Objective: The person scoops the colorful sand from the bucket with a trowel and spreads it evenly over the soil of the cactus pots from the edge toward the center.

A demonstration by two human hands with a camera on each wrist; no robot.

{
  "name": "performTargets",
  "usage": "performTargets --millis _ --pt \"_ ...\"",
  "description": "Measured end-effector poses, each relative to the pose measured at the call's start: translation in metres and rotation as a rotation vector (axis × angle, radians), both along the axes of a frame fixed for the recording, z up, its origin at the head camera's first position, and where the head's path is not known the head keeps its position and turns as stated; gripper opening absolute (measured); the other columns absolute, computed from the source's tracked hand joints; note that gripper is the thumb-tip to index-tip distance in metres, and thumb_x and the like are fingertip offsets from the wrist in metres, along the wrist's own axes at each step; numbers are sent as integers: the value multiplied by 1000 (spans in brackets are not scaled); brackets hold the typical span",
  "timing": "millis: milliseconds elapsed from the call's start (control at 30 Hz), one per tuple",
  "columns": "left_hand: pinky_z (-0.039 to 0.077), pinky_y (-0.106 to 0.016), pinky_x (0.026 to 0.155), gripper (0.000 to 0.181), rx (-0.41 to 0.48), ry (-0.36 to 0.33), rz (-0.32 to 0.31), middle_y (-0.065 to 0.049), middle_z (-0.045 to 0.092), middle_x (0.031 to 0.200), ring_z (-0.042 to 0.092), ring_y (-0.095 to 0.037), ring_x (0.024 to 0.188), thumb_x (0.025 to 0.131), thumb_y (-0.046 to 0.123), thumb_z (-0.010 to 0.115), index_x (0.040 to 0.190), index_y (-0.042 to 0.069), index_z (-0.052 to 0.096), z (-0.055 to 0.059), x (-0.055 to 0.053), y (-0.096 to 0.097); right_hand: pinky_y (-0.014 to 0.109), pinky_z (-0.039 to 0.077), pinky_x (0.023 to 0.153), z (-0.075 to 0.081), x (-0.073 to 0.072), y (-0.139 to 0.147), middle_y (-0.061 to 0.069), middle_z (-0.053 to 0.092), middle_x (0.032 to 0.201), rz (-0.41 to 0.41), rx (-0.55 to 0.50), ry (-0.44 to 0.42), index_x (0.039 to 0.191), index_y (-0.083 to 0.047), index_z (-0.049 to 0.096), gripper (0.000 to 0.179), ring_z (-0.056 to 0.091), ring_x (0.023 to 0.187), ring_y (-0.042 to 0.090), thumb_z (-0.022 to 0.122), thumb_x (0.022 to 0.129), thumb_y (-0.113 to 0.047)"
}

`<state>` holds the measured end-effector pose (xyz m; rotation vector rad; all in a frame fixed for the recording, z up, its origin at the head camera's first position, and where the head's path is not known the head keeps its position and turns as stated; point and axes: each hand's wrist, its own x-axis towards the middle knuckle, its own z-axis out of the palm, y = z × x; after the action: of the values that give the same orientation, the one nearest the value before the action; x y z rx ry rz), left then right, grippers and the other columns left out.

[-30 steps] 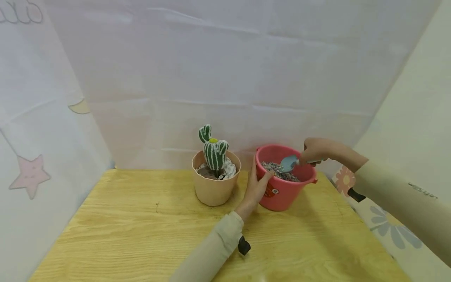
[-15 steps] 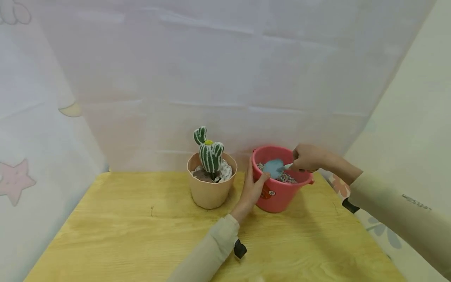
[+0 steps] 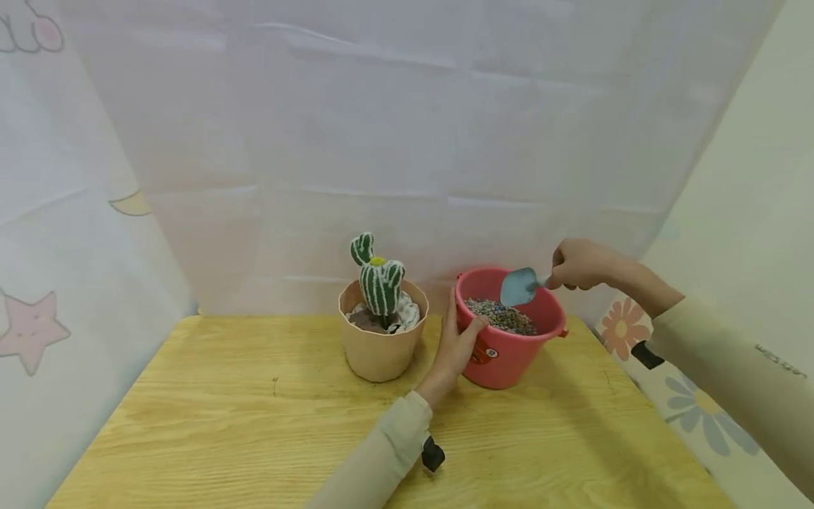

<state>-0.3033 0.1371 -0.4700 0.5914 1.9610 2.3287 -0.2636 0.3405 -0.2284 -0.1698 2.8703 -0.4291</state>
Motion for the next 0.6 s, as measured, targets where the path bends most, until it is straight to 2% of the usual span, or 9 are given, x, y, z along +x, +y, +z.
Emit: performTargets --millis 133,167,233,333,433,500,600 --pt "41 -49 104 87 18 9 -5 -11 34 152 51 -21 120 96 42 68 160 51 10 -1 -6 -1 30 31 48 24 11 -11 0 40 54 2 -37 -135 63 -9 54 36 27 46 12 70 93 -22" --pt "41 -47 104 87 26 3 -15 -12 36 150 54 -20 117 96 42 69 159 53 10 -2 -10 0 29 30 48 27 13 -12 -1 39 54 7 -27 -165 62 -10 52 37 26 46 12 69 94 -22" --pt "41 -47 104 89 43 9 -38 -14 35 151 55 -19 115 95 44 70 160 51 10 0 -13 0 28 30 47 28 15 -12 -2 41 53 10 6 -200 61 -12 52 38 28 45 11 67 94 -21" --pt "40 -48 106 91 60 8 -66 -10 29 158 51 -19 122 93 46 72 161 49 11 5 -14 1 26 31 47 18 14 -4 -1 46 55 3 15 -220 62 -12 54 35 31 45 10 65 94 -20" --pt "38 -50 108 93 54 2 -90 -7 22 164 45 -21 129 94 45 72 162 47 10 10 -9 1 25 34 48 6 12 6 1 51 58 -37 -31 -262 65 -9 59 32 34 46 9 66 93 -20" --pt "39 -52 108 91 59 -4 -110 -10 25 163 47 -23 130 95 42 72 161 48 10 13 -3 0 25 35 48 0 10 12 3 55 61 -67 -57 -302 70 -7 64 28 35 46 9 67 93 -21" --pt "43 -52 104 91 61 -13 -129 -15 33 157 52 -27 125 96 38 71 163 43 10 18 5 -2 24 33 47 -7 6 17 4 56 62 -93 -57 -353 74 -4 67 25 35 47 10 67 93 -20"
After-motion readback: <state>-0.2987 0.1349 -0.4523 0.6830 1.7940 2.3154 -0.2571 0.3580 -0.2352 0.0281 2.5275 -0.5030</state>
